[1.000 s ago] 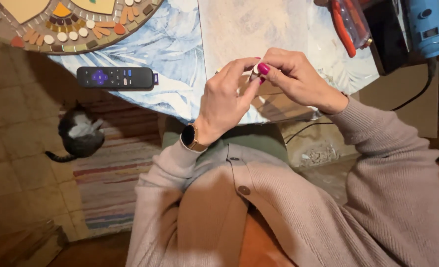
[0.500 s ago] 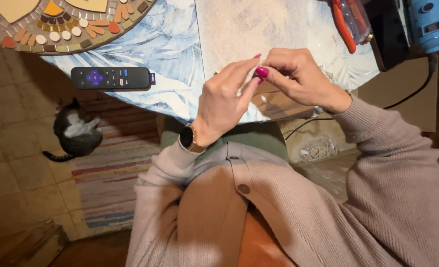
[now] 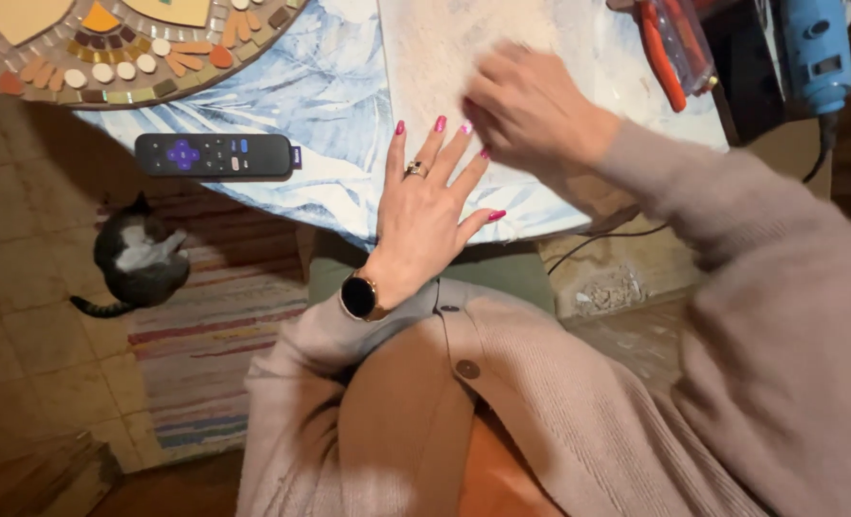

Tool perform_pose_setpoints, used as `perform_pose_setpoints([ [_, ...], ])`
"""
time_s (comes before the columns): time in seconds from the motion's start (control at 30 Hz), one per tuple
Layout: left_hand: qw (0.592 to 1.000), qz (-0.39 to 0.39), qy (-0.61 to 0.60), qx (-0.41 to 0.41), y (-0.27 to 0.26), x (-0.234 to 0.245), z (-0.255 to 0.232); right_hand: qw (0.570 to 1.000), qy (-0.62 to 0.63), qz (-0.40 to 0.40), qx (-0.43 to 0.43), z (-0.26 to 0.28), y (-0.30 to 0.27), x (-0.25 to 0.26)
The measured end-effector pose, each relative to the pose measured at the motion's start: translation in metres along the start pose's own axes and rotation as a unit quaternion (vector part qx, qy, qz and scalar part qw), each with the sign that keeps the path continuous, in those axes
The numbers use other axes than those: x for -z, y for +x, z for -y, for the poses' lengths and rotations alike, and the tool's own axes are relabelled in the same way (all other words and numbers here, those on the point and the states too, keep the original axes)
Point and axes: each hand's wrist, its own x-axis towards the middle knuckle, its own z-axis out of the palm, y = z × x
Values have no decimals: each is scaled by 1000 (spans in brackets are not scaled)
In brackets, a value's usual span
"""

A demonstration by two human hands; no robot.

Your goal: Sanding a small decorative piece at a workshop table.

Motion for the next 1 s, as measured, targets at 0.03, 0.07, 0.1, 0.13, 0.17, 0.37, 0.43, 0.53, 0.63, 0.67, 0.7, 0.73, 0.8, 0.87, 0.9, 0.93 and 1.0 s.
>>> perform_pose_setpoints([
  [0.03,1000,-2,11,2,-1,-1,0,1000,8,-19,12,-2,16,-5],
  [0.07,1000,-2,10,3,-2,-1,-2,1000,8,-18,12,-1,25,-5],
  [0.1,1000,-2,9,0,-2,1,-2,997,0,-71,-10,-1,38,-6],
  [0.13,1000,-2,8,-2,-1,2,-1,992,-7,-125,-32,-1,51,-7],
  [0.17,1000,0,9,0,-2,2,-1,992,-3,-125,-32,0,49,-6],
  [0.37,1000,12,11,-8,-3,1,3,999,-32,-39,15,9,-8,11],
  [0.43,1000,2,6,-13,-3,2,3,990,-114,83,32,1,-43,12],
  [0.53,1000,-17,-10,-18,-3,5,2,993,-75,86,20,7,-56,36],
  [0.63,1000,-8,5,-11,-4,0,2,997,-20,63,42,-1,-41,13],
  [0.67,1000,-6,5,-8,-6,-1,1,997,-17,63,43,1,-26,6],
  [0.7,1000,-10,8,-9,-5,-2,1,999,13,35,30,1,-10,0],
  [0.73,1000,-14,12,-10,-5,-2,2,999,43,7,18,1,6,-6],
  [0.8,1000,-18,1,-9,-4,2,1,998,33,-44,9,-3,34,-9],
  [0.87,1000,-18,-10,-12,-4,3,2,995,24,-95,-4,-8,46,-13],
  [0.9,1000,-13,-7,-12,-4,3,2,996,6,-91,14,-11,44,-15],
  [0.93,1000,-8,-3,-11,-4,2,2,996,-13,-87,32,-14,43,-17],
  [1.0,1000,-5,-7,-11,-4,3,3,996,-29,-52,66,-12,22,-6],
])
